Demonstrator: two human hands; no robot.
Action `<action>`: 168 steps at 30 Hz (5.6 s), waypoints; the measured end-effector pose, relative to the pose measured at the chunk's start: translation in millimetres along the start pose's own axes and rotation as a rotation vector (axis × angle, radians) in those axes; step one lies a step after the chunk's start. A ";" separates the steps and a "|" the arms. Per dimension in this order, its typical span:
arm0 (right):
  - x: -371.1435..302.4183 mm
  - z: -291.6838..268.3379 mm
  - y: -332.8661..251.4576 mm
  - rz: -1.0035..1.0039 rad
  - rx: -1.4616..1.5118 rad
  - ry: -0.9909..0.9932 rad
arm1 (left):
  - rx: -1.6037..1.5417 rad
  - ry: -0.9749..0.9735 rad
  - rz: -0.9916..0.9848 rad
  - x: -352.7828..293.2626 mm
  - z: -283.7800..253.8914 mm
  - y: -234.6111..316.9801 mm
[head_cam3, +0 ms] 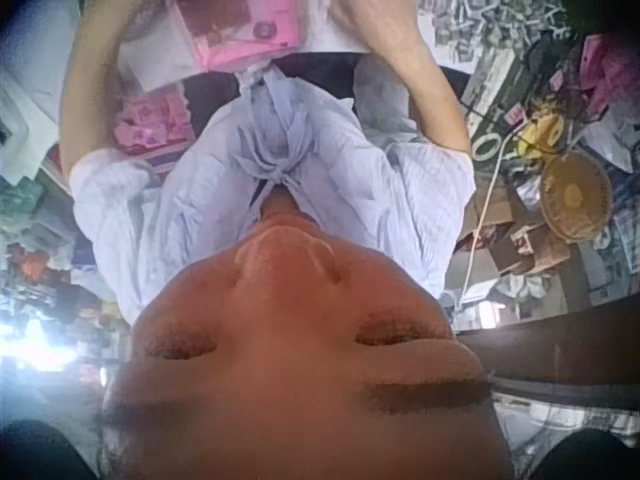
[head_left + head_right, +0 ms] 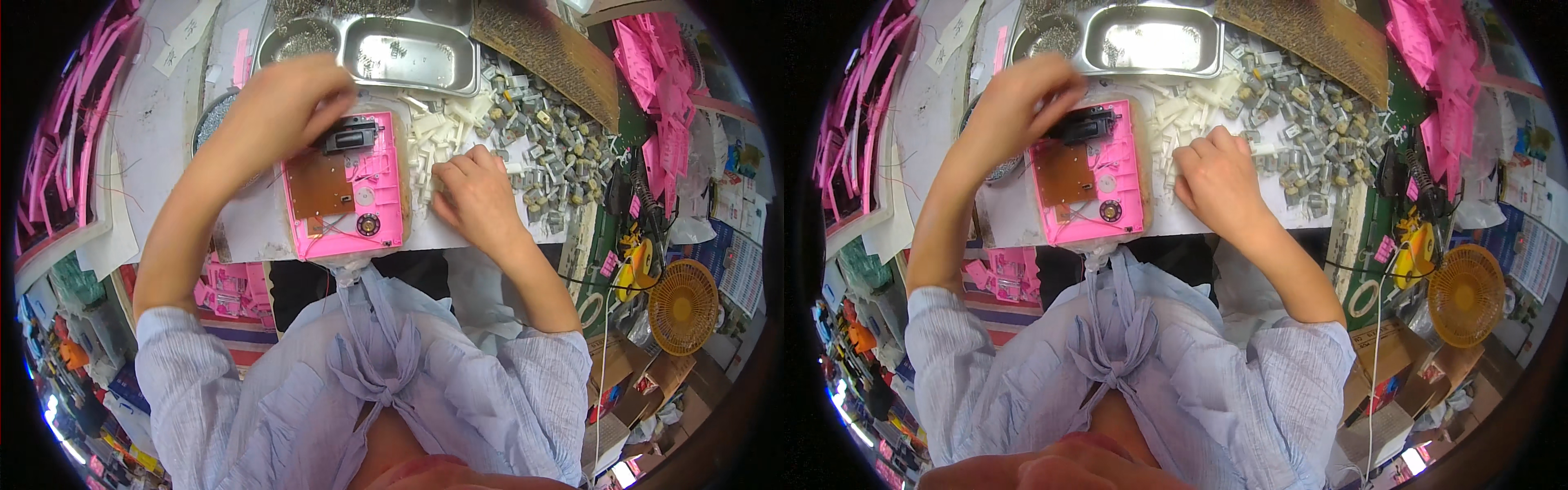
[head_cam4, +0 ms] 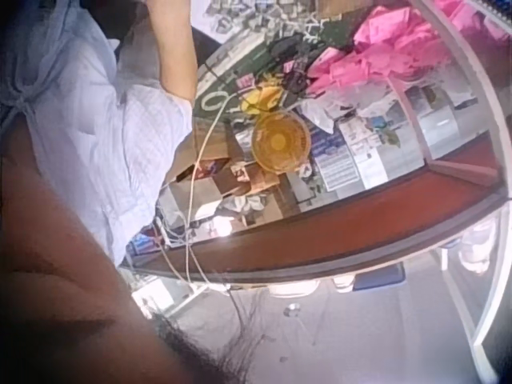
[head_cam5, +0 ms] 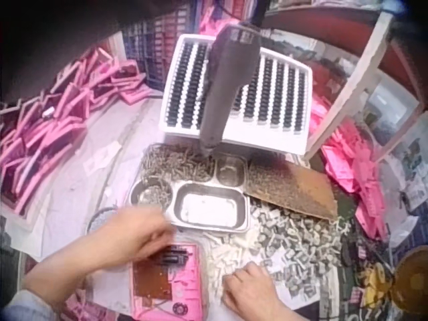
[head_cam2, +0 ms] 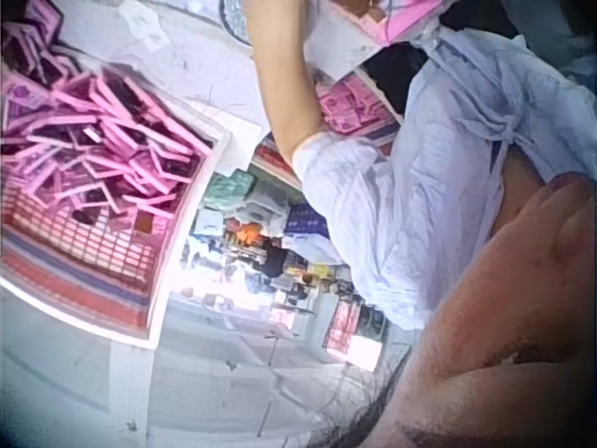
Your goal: Assembling and soldering electronic components inside a pink plastic device housing at a factory workbench.
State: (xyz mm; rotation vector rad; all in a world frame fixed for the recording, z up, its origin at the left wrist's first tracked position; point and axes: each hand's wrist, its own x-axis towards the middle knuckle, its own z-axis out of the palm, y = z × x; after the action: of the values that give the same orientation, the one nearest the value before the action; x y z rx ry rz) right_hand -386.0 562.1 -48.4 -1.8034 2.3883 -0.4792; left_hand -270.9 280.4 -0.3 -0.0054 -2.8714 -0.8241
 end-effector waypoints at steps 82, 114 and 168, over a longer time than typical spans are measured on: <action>15.1 -2.2 -16.7 -0.213 0.354 0.206 | -0.378 0.292 -0.223 -84.4 68.7 44.2; -2.5 -8.9 26.9 0.106 0.396 0.317 | -0.434 0.314 -0.226 -87.5 84.5 47.4; -87.1 -20.7 49.2 0.486 1.944 0.409 | 0.125 0.044 0.029 212.9 115.7 40.6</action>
State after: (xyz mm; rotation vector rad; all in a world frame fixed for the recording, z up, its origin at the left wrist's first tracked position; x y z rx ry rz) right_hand -411.8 660.8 -53.0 -0.1975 1.0375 -2.0426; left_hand -496.4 367.6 -44.0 -0.0140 -2.8686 -0.6308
